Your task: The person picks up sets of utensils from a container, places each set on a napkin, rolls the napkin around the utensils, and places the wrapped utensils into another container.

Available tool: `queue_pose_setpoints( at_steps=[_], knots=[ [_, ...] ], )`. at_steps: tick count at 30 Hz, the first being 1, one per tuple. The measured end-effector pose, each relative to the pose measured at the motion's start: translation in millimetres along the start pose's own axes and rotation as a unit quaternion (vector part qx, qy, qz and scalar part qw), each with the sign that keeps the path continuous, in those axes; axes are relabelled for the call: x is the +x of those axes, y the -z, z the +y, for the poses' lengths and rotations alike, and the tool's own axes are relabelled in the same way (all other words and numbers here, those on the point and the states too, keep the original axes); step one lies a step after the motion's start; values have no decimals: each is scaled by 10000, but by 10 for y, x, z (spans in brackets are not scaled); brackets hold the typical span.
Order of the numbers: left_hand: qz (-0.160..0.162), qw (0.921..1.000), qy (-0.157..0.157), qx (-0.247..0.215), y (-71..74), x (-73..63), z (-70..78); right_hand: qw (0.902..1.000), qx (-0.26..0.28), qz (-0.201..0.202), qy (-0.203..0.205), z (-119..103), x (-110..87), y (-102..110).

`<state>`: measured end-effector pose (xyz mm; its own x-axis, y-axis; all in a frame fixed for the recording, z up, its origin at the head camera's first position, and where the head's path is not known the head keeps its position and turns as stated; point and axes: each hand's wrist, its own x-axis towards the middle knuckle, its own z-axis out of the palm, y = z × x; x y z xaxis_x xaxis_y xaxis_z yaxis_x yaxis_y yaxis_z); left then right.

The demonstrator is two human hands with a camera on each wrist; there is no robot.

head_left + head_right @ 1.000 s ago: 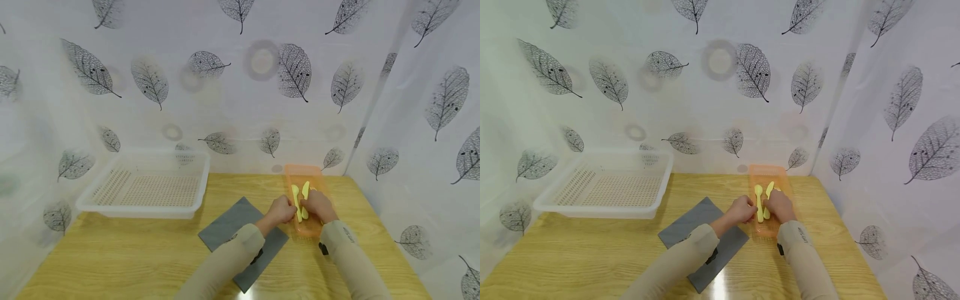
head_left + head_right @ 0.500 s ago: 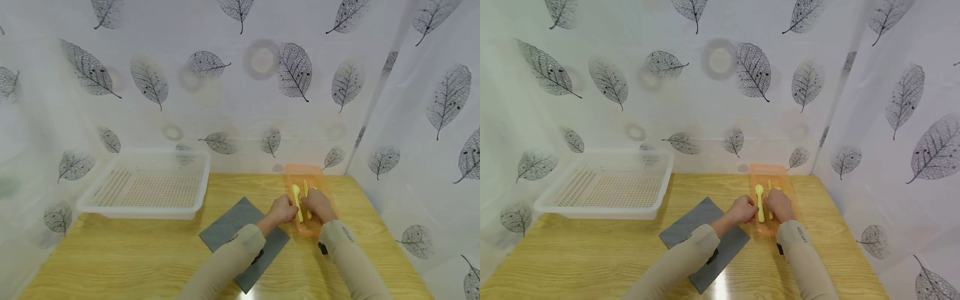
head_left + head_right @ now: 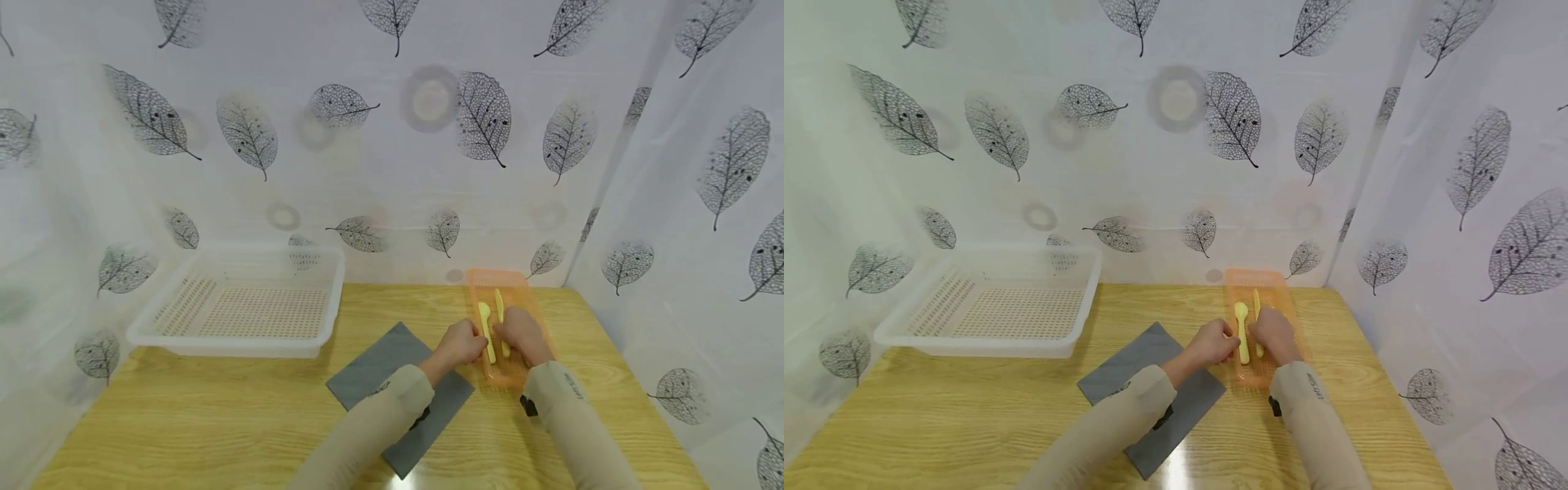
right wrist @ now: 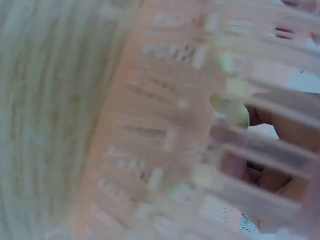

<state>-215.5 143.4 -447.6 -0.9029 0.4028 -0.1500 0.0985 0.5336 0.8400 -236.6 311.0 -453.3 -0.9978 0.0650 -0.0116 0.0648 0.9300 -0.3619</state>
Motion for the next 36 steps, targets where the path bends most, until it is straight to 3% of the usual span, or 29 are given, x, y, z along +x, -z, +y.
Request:
queue_pose_setpoints(
  at_steps=[3, 8, 12, 17, 27, 36],
  knots=[
    [42, 9999, -41, 146, 15, -3, -24, 9998, 31, 145, 152, -32, 11, 46],
    [101, 9996, -60, 255, 73, -40, -68, 9991, 305, 54, 299, -126, -10, 179],
    [90, 9992, -168, 358, 158, -94, -104, 9971, 671, 37, 355, -242, -61, 299],
    [-77, 9972, -371, 650, 304, -143, -163, 9949, 796, 287, 546, -433, -129, 378],
    [24, 9910, -746, 1114, 640, -282, -306, 9876, 825, 511, 1231, -921, -275, 302],
    [95, 9848, -954, 1447, 828, -467, -456, 9822, 1171, 219, 1453, -1266, -449, 127]
  ],
)
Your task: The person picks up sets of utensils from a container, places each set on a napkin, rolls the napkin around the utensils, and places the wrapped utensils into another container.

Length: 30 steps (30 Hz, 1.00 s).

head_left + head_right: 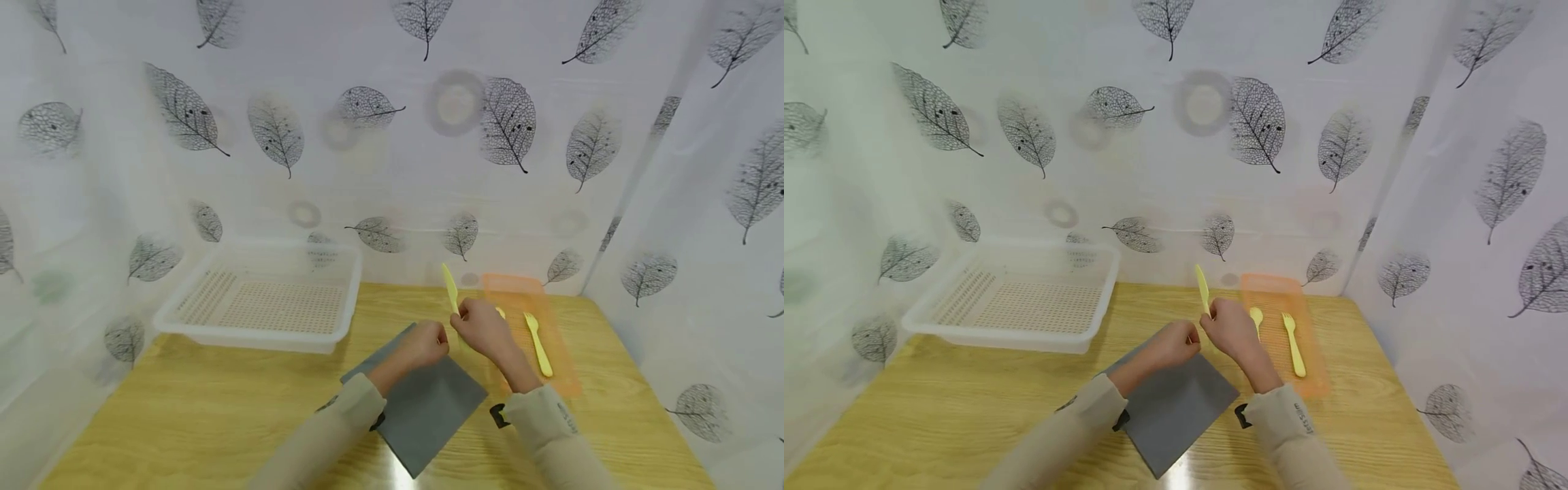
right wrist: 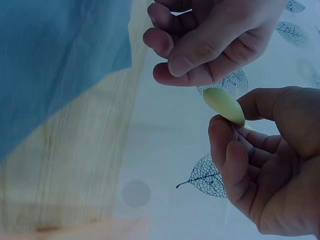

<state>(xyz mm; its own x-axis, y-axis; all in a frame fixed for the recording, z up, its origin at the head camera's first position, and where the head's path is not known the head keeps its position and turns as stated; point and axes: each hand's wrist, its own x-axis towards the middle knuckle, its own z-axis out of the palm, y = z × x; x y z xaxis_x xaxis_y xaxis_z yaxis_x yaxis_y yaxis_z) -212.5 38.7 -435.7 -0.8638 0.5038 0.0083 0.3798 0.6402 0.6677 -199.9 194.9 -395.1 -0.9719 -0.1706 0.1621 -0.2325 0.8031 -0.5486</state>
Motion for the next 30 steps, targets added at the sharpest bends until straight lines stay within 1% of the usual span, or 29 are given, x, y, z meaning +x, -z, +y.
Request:
queue_pose_setpoints(
  at_steps=[3, 5, 8, 12, 15, 17, 20, 23, 24, 27, 30],
  knots=[
    [-26, 9998, 48, 186, 29, -74, -63, 9998, 192, -45, -96, -16, -2, -72],
    [-42, 9992, 135, 376, 52, -126, -105, 9996, 258, -19, -110, -5, 2, -126],
    [-121, 9976, 176, 657, 84, -202, -160, 9994, 316, -27, -102, 28, 6, -218],
    [-235, 9932, -15, 1137, 82, -291, -226, 9974, 605, -317, -243, 70, 17, -355],
    [-199, 9853, -170, 1689, 33, -345, -266, 9936, 881, -609, -366, 92, 39, -454],
    [-134, 9769, -180, 2126, 0, -378, -271, 9918, 978, -693, -436, 109, 58, -518],
    [-182, 9650, 21, 2617, -44, -411, -276, 9891, 1088, -790, -595, 130, 79, -599],
    [-277, 9595, 205, 2797, -62, -446, -272, 9869, 1136, -934, -661, 152, 86, -655],
    [-309, 9589, 276, 2806, -68, -457, -271, 9861, 1151, -996, -670, 159, 85, -668],
    [-313, 9587, 362, 2805, -73, -488, -255, 9840, 1189, -1158, -650, 188, 85, -705],
    [-333, 9575, 429, 2832, -66, -503, -226, 9813, 1257, -1253, -747, 219, 94, -742]
  ],
)
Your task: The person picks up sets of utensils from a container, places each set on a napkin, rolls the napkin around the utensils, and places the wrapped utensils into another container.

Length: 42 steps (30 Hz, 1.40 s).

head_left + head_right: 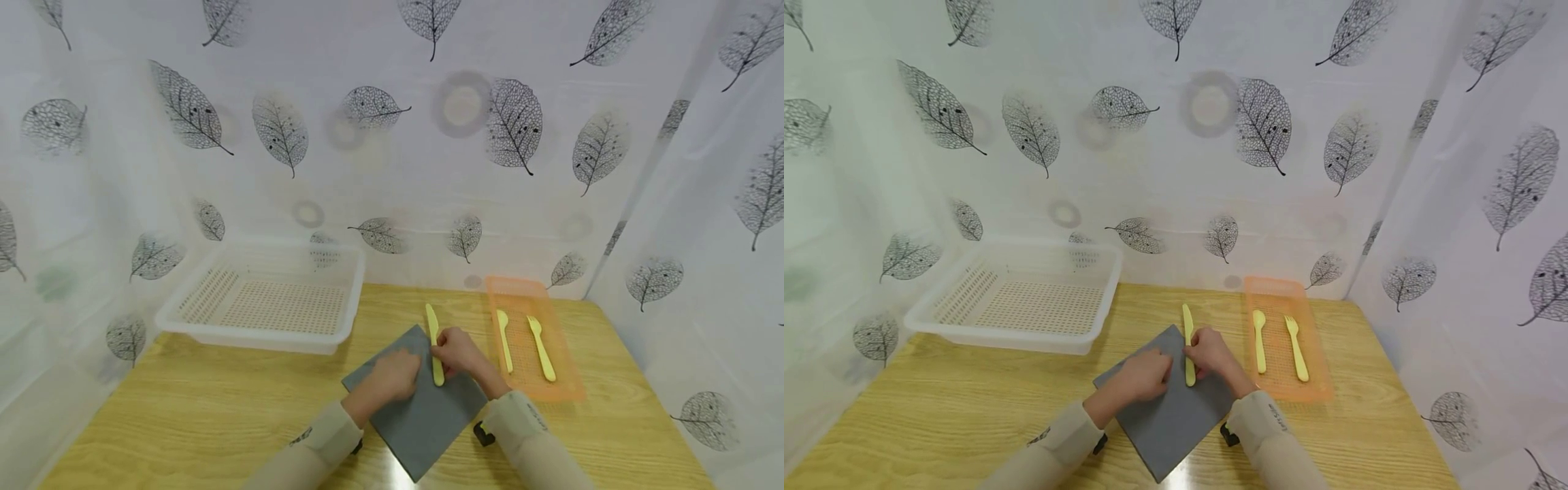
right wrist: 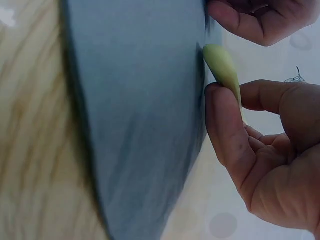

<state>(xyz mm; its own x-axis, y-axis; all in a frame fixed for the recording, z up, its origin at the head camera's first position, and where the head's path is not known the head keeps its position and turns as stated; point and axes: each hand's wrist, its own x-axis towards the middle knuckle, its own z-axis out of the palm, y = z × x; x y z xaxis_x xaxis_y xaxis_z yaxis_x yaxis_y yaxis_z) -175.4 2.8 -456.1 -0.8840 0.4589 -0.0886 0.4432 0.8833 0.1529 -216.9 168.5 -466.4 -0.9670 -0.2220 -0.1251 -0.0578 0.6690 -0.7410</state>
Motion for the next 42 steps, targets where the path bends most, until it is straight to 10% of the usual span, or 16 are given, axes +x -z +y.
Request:
queue_pose_setpoints(
  at_steps=[42],
  knots=[
    [-144, 9992, -267, -257, -4, 6, -52, 9967, -251, -698, 326, 41, -190, -104]
  ],
)
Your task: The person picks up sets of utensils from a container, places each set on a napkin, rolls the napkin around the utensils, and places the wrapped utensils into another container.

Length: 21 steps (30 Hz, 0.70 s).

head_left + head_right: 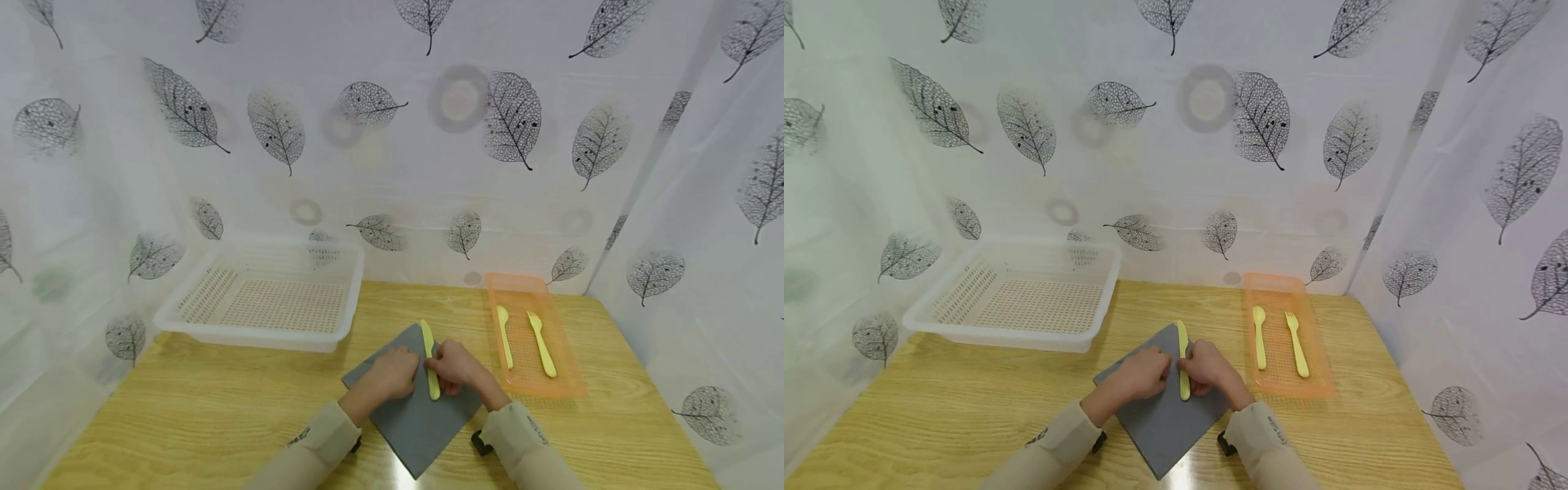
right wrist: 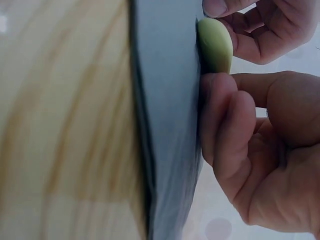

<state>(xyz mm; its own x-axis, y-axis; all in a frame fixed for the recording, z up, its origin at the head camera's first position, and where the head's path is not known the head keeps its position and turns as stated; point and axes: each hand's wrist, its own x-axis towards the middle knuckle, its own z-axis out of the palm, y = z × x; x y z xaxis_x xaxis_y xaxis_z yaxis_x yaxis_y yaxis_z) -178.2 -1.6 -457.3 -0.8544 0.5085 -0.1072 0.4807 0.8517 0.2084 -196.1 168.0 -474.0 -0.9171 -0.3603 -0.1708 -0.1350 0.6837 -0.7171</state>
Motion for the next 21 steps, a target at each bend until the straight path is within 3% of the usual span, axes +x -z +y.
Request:
queue_pose_setpoints(
  at_steps=[21],
  knots=[
    [-142, 9998, 113, -78, -11, 13, -3, 9981, -423, -374, -232, -40, -14, 35]
  ],
)
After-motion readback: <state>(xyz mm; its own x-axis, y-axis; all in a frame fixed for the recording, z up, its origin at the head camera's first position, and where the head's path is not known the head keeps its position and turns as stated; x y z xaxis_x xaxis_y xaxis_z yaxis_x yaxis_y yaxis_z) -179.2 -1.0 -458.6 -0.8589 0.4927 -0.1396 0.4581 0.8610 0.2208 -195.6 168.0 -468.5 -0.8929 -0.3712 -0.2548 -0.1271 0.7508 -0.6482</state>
